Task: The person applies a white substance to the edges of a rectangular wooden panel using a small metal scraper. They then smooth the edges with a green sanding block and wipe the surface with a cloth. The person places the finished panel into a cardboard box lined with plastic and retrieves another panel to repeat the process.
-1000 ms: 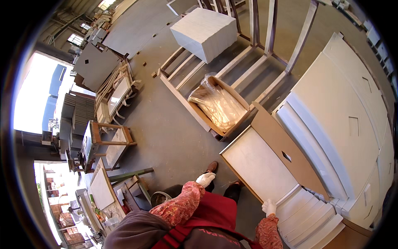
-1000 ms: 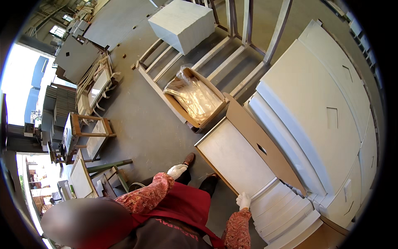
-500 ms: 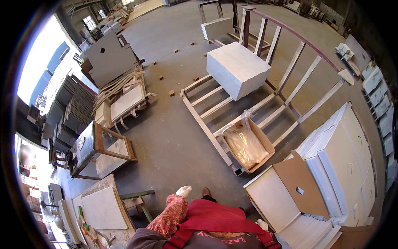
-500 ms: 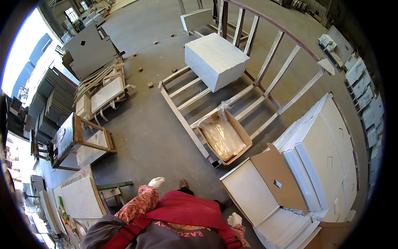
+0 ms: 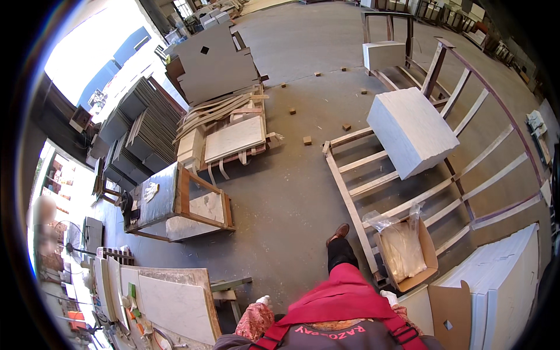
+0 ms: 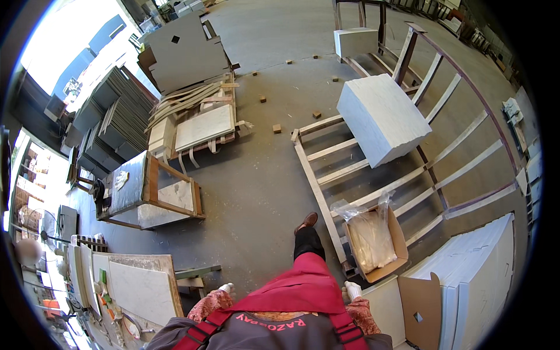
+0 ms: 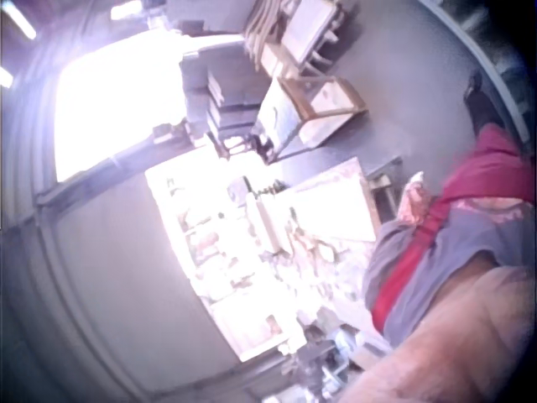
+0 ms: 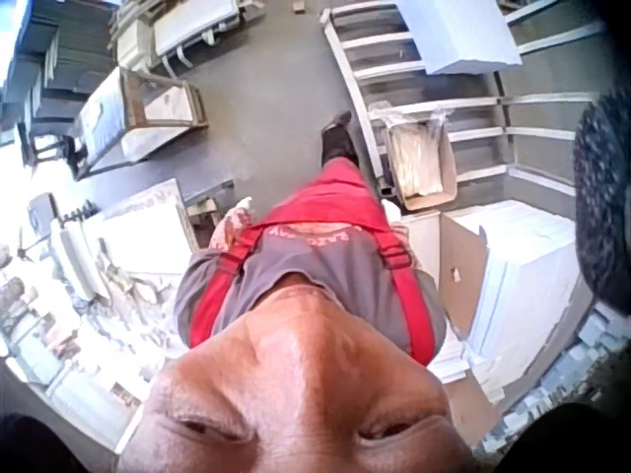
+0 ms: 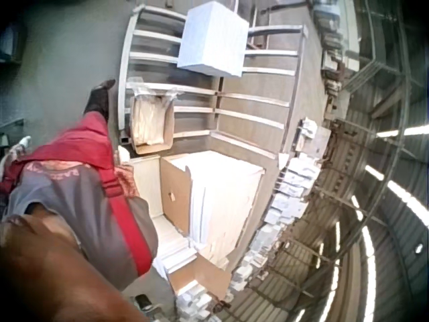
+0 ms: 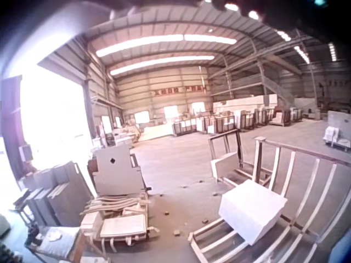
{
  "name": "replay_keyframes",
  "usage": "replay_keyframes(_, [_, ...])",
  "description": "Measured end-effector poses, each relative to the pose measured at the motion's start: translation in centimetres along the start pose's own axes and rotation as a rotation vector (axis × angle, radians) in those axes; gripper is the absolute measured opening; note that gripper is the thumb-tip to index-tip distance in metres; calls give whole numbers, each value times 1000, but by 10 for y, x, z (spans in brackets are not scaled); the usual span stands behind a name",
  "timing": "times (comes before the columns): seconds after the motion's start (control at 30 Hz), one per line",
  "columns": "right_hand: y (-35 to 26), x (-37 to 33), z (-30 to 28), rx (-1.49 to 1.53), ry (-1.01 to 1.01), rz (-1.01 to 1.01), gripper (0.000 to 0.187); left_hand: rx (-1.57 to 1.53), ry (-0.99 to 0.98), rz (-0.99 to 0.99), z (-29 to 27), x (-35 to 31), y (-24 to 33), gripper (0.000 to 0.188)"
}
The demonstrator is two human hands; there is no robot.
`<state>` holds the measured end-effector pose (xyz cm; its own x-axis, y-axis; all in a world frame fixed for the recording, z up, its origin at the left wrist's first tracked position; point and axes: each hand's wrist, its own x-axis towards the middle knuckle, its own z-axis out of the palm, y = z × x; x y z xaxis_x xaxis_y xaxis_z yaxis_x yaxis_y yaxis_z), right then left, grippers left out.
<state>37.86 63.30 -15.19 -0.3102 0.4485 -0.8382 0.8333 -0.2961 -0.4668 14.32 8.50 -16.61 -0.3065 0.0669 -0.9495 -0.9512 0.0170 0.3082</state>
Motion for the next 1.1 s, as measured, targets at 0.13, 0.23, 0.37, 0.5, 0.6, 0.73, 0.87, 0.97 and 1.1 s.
replay_keyframes(0.13, [-56, 96, 16, -510, -121, -18, 39, 169, 347, -136, 75, 60, 59, 23])
replay_keyframes(0.23, [-174, 144, 18, -319, -18, 57, 35, 159, 172, -124, 142, 93, 130, 18])
replay_keyframes(0.37, [-295, 207, 28, 388, -177, -21, 24, 277, 231, 79, 212, 123, 284, 23])
replay_keyframes(0.5, [-465, 180, 34, 332, -92, -161, 34, 222, 119, 486, 298, 155, 441, 28])
replay_keyframes(0.6, [-501, 196, 27, 393, -70, -176, 38, 349, 41, 516, 368, 167, 531, 46])
replay_keyframes(0.73, [-511, 231, 19, 551, 20, 10, 37, 433, 55, 468, 428, 217, 586, 56])
replay_keyframes(0.87, [-518, 263, 4, 838, 149, 102, 24, 447, 208, 217, 453, 293, 610, 38])
replay_keyframes(0.97, [-502, 292, 1, 1123, 249, 204, 19, 1030, 174, 507, 490, 375, 686, 47])
replay_keyframes(1.1, [-522, 367, -25, 1263, 602, 328, 15, 846, 154, 514, 654, 441, 753, 50])
